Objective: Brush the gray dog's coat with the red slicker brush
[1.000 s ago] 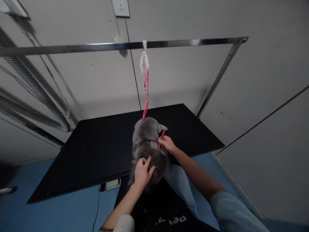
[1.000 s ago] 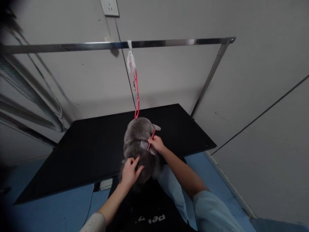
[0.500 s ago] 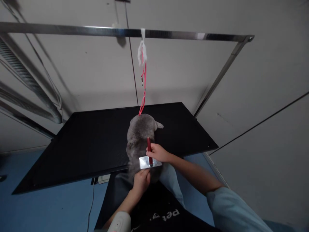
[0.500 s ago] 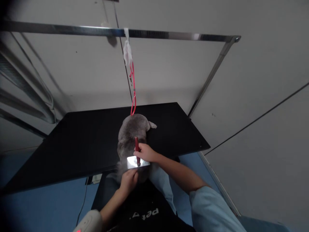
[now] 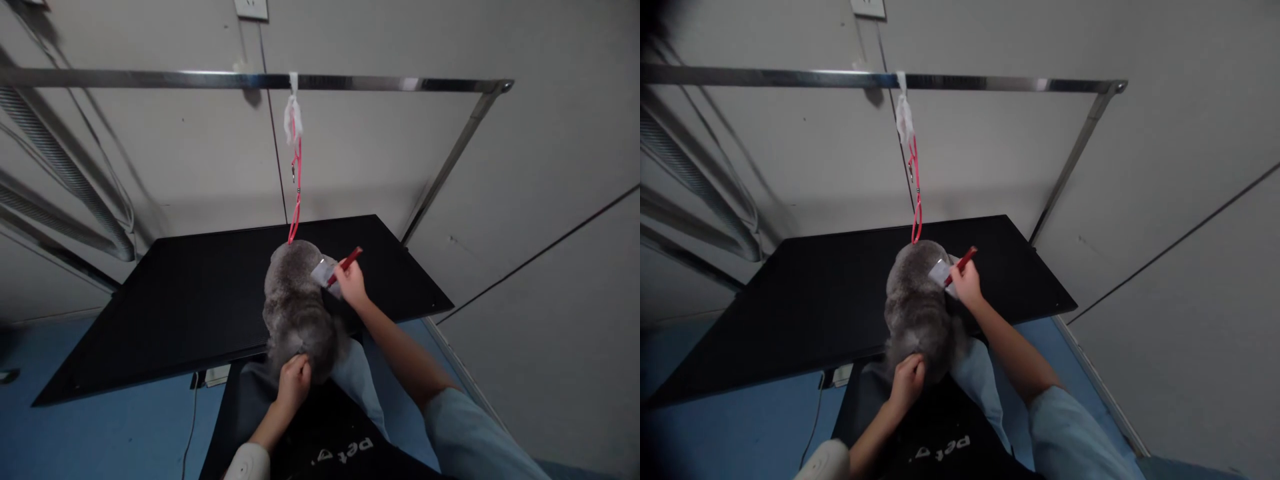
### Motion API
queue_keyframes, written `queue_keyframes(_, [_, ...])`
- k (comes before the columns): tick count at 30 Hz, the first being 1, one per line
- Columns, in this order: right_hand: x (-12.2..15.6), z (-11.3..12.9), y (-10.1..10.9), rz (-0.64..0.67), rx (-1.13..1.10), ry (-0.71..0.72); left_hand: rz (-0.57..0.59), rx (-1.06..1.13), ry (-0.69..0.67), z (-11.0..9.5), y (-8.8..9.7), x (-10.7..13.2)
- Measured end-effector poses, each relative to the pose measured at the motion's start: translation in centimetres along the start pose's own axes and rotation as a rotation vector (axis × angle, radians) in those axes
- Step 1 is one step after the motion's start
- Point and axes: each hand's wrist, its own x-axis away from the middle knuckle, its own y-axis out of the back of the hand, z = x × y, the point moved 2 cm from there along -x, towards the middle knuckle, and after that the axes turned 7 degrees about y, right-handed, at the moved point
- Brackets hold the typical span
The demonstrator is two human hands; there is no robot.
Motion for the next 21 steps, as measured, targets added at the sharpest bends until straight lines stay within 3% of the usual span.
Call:
queue_keyframes(3, [0.2,0.1,-2.0,0.452,-0.043,0.018,-0.023,-0.011,-0.019,0.0,-0.3,0.2])
queue_keyframes(4, [0.0,0.0,-2.3,0.467,-0.02,-0.005,-0.028,-0.012,-0.022,0.1,-0.3,0.3])
queue_keyframes(7, [-0.7,-0.1,-2.1,0.186,0.046,-0.035,-0.045,-0.002,-0.013,0.4,-0.2,0.4])
queue_keyframes(8, [-0.7,-0.2,-2.0,0.152,0.041,-0.028,-0.05,0.015,-0.009,0.5,0.0,0.4])
queue_keyframes(12, [1.1,-0.8,-1.8,0.403,-0.007,-0.041,-0.037,0.134,0.037,1.3,0.9,0.4])
queue_keyframes(13, [1.5,-0.9,-1.5,0.365,0.013,-0.057,-0.026,0.162,0.064,1.5,1.0,0.3])
queue_keyframes(16, [2.3,-0.9,0.0,0.047,0.06,-0.059,-0.006,0.208,0.152,2.0,1.3,0.3])
queue_keyframes(17, [2.6,-0.8,0.2,0.04,0.045,-0.041,-0.003,0.218,0.172,2.2,1.4,0.3])
queue_keyframes(20, [3.9,-0.7,-0.3,0.311,-0.024,-0.02,0.011,0.242,0.213,2.6,1.5,0.5])
queue_keyframes(21, [4.2,-0.7,-0.4,0.33,-0.017,-0.043,0.015,0.249,0.222,2.8,1.6,0.6])
